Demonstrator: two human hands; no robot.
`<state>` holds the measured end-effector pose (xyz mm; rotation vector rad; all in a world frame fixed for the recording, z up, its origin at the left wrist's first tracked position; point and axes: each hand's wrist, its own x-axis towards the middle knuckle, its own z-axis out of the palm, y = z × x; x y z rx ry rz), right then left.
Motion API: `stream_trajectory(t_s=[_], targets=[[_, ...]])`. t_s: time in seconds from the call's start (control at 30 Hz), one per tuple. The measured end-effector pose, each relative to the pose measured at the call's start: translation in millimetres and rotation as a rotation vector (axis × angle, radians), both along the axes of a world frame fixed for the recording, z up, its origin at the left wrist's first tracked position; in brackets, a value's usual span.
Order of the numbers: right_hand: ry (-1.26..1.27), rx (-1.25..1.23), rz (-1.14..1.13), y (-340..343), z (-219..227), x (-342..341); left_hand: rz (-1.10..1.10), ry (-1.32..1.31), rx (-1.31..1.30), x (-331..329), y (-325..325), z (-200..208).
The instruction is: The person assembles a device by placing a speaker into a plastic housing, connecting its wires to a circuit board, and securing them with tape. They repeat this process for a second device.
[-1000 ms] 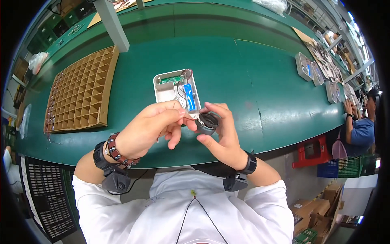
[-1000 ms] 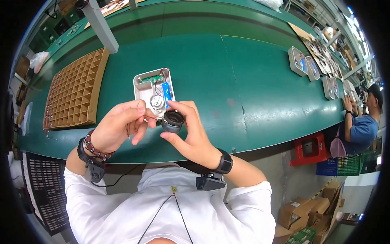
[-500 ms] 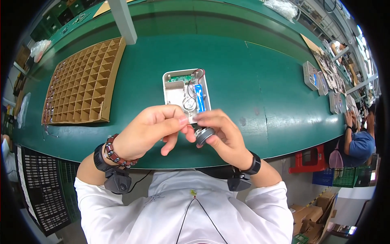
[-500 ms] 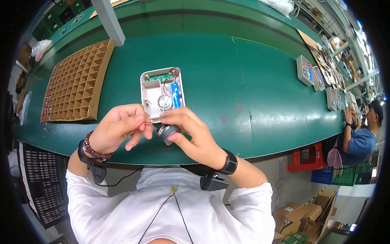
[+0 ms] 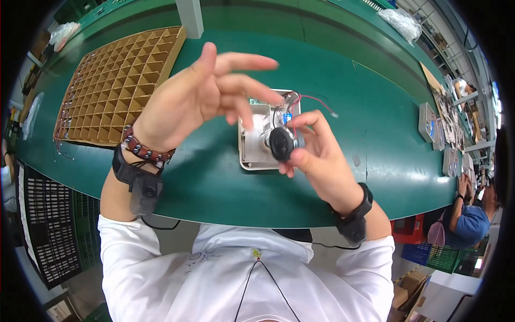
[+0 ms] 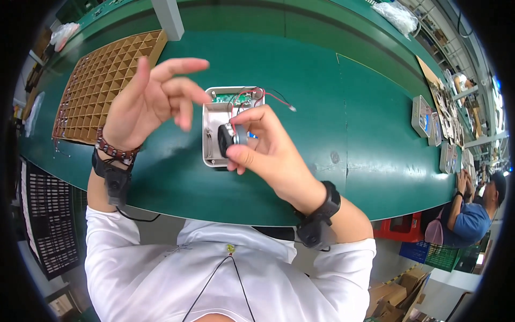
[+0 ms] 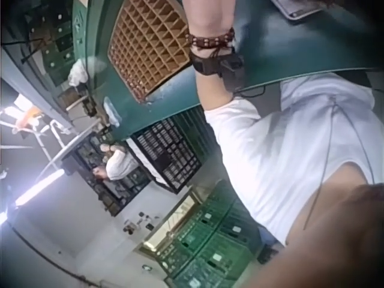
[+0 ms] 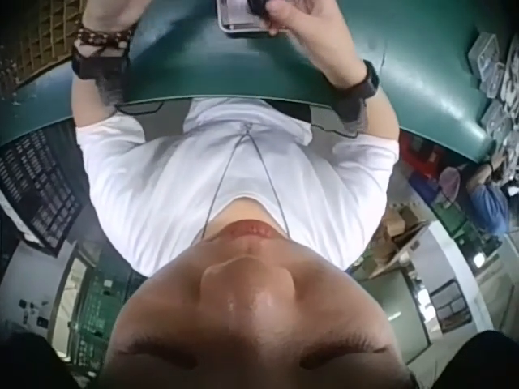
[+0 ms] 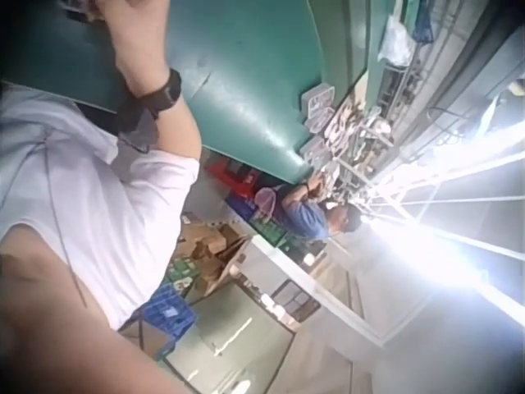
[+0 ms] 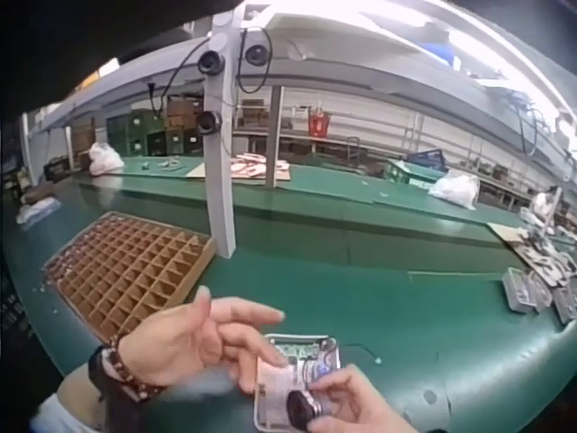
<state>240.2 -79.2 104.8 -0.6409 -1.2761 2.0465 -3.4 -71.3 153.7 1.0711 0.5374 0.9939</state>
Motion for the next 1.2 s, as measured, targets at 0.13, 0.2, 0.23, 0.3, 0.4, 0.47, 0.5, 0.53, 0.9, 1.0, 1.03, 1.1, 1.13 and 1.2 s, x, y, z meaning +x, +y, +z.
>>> stream_trajectory(t_s=[0.13,0.2,0.23,0.3,0.4,0.47,0.5,0.53,0.9,1.0,1.03,1.1,1.13,1.2], targets=[[-0.023,-0.087,-0.021,18.0,4.5,-11.6,0.156,0.460,0.135,-14.7,-7.0,-50.2],[-0.014,-0.024,-0.062,20.4,2.4,-17.7,0.271,1.004,0.721,-5.1,-20.9,-67.3],[0.002,0.042,-0.091,20.6,0.5,-20.8,0.269,1.003,0.710,-4.3,-22.5,-72.4],[0.013,0.097,-0.120,22.2,-1.1,-21.2,0.251,0.991,0.807,-3.9,-24.0,-81.6],[-0.596,0.759,0.017,25.6,2.7,-13.9,0.247,0.949,0.854,-3.7,-19.6,-96.0],[-0.637,0.826,0.031,26.4,5.0,-16.8,0.266,0.888,0.874,-3.3,-16.7,-104.1],[-0.673,0.906,0.043,26.7,5.6,-18.2,0.260,0.884,0.863,-3.7,-16.5,-106.6],[-0.710,0.986,0.055,27.0,4.4,-19.2,0.264,0.854,0.873,-4.1,-17.0,-108.3],[-0.665,1.428,0.103,45.3,-11.1,-20.9,0.272,0.729,0.870,-4.1,-15.9,-111.8],[-0.683,1.436,0.162,47.2,-11.7,-19.9,0.265,0.728,0.850,-4.7,-16.9,-112.1],[-0.707,1.431,0.180,47.4,-10.0,-19.4,0.264,0.726,0.845,-5.1,-16.5,-113.3],[-0.725,1.428,0.203,48.0,-8.7,-20.1,0.248,0.759,0.862,-6.7,-16.3,-115.0],[-0.734,1.401,0.204,47.7,-8.6,-20.5,0.240,0.776,0.870,-7.2,-16.3,-115.5],[-0.751,1.346,0.205,46.7,-9.1,-21.3,0.238,0.784,0.859,-7.5,-16.9,-114.6]])
